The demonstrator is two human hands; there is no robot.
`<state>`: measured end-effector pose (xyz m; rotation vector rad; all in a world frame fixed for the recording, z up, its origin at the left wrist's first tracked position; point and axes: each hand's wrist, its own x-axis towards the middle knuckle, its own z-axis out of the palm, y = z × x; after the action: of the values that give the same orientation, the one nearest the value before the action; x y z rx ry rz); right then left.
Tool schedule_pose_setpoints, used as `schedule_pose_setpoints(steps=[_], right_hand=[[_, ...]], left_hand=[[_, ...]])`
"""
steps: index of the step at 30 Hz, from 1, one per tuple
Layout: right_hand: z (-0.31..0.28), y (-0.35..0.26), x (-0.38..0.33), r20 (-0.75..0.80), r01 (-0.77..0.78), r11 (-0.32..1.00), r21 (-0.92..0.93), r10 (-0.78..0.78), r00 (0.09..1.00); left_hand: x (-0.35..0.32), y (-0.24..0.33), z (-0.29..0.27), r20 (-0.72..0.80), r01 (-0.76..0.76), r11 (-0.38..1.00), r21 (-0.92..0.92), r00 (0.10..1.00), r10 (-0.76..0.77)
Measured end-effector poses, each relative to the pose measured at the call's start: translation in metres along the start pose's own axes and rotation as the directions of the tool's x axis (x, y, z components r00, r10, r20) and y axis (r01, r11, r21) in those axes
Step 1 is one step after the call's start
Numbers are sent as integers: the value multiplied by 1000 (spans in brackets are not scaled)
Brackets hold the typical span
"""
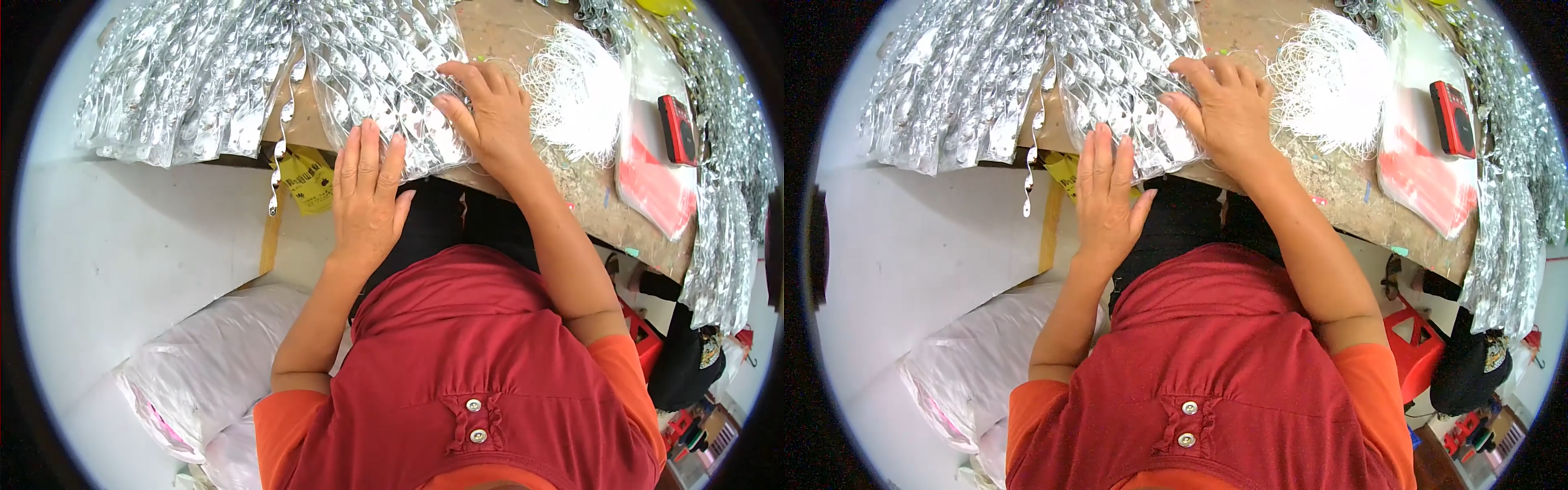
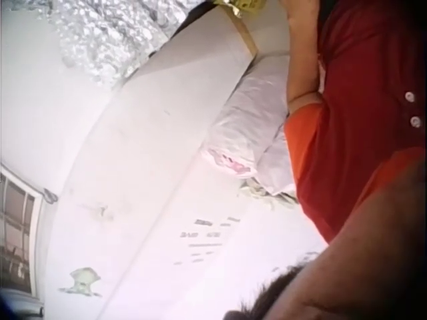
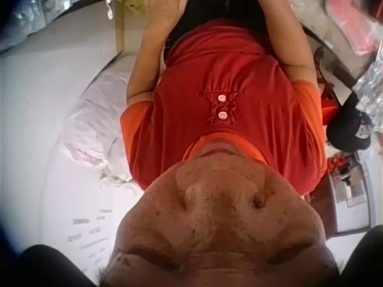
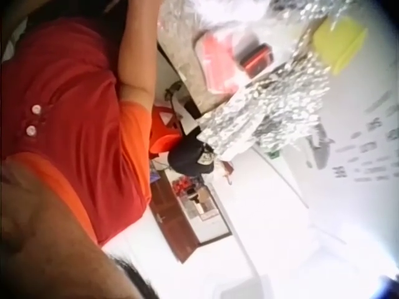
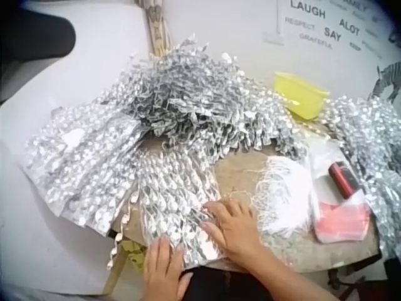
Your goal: Assembling and packaging tinsel decorations into plastic bags at a workstation.
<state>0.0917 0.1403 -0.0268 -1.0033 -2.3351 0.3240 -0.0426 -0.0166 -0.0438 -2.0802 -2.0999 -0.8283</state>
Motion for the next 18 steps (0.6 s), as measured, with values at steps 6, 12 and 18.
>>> schedule_pose_setpoints(steps=[6, 12, 18], right_hand=[[11, 10, 7, -104, -55, 980, 193, 77, 992], [3, 16, -2, -172, 30, 958, 284, 20, 985], [3, -24, -13, -13, 93, 991, -92, -95, 995]], left_hand=[[0, -10, 1, -59, -64, 992, -112, 997, 58], [-7, -4, -16, -17, 7, 999, -50, 1000, -7], [-4, 5, -13, 21, 25, 999, 31, 999, -26]])
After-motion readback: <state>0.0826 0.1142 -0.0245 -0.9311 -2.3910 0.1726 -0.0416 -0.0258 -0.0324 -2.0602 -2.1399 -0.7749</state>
